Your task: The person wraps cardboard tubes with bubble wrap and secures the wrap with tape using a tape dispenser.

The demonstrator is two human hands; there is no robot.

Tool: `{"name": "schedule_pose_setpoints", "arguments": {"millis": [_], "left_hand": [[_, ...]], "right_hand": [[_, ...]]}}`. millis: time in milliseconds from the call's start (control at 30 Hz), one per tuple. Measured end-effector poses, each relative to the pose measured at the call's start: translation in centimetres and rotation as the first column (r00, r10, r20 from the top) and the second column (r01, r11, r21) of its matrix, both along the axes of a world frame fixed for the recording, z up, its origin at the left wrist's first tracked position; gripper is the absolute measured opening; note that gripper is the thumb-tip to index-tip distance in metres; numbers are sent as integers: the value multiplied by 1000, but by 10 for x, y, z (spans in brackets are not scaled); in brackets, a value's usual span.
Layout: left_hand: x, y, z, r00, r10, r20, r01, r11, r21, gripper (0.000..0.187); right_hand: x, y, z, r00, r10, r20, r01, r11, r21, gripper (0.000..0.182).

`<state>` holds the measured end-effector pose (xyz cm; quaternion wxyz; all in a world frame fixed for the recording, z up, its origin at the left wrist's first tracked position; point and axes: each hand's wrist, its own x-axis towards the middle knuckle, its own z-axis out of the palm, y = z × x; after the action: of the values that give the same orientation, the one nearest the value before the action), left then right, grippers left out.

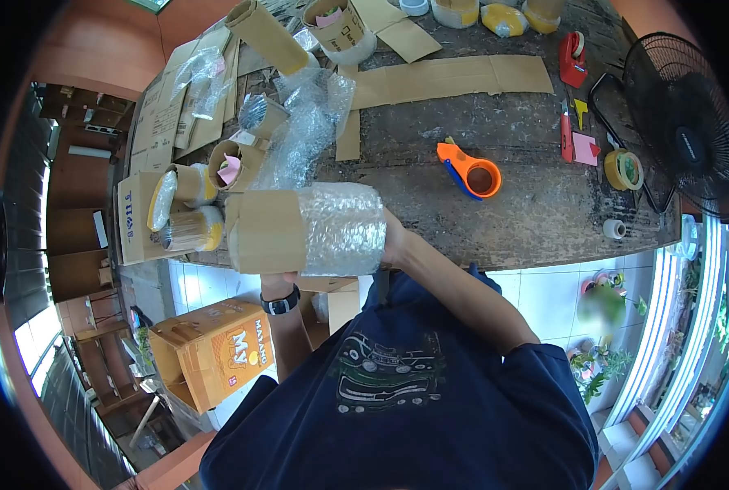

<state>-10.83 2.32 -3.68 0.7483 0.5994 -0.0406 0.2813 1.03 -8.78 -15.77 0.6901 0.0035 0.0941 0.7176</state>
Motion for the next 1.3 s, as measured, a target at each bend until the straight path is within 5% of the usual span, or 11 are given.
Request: {"name": "schedule_pose_setpoints", "arguments": {"millis": [200, 433, 633, 733, 933, 1033, 1133, 1233, 1300], "left_hand": [[-21, 11, -40, 999, -29, 28, 33, 989, -142, 65], [-21, 19, -37, 995, 69, -71, -77, 989, -128, 64], [-22, 36, -46, 998, 34, -49, -42, 984, -172, 69], [-19, 41, -54, 989, 143, -32, -147, 963, -228, 65], [-17, 53, -70, 945, 323, -59, -328, 928, -174, 63], [-20, 60, -81, 936, 342, -87, -352, 914, -200, 63], [-21, 63, -83, 934, 341, -109, -356, 913, -200, 62], [-27, 66, -99, 945, 312, -102, -327, 913, -244, 62], [-27, 63, -100, 961, 268, -73, -277, 906, -319, 62]], "right_hand": [[1, -13, 35, 947, -31, 320, 80, 987, -142, 54], [-12, -15, 49, 901, -77, 426, 192, 954, -231, 39], [-12, -21, 53, 793, -78, 604, 188, 975, -120, 39], [-18, -25, 64, 688, -28, 725, 224, 959, -175, 48], [-31, -49, 113, 417, -161, 894, 391, 920, -17, 60], [-25, -60, 129, 385, -55, 921, 323, 943, -79, 50], [-16, -66, 136, 323, -99, 941, 305, 952, -4, 36], [-4, -70, 161, 449, -130, 884, 336, 941, -32, 32], [5, -68, 168, 381, -238, 893, 329, 938, 110, 37]]}}
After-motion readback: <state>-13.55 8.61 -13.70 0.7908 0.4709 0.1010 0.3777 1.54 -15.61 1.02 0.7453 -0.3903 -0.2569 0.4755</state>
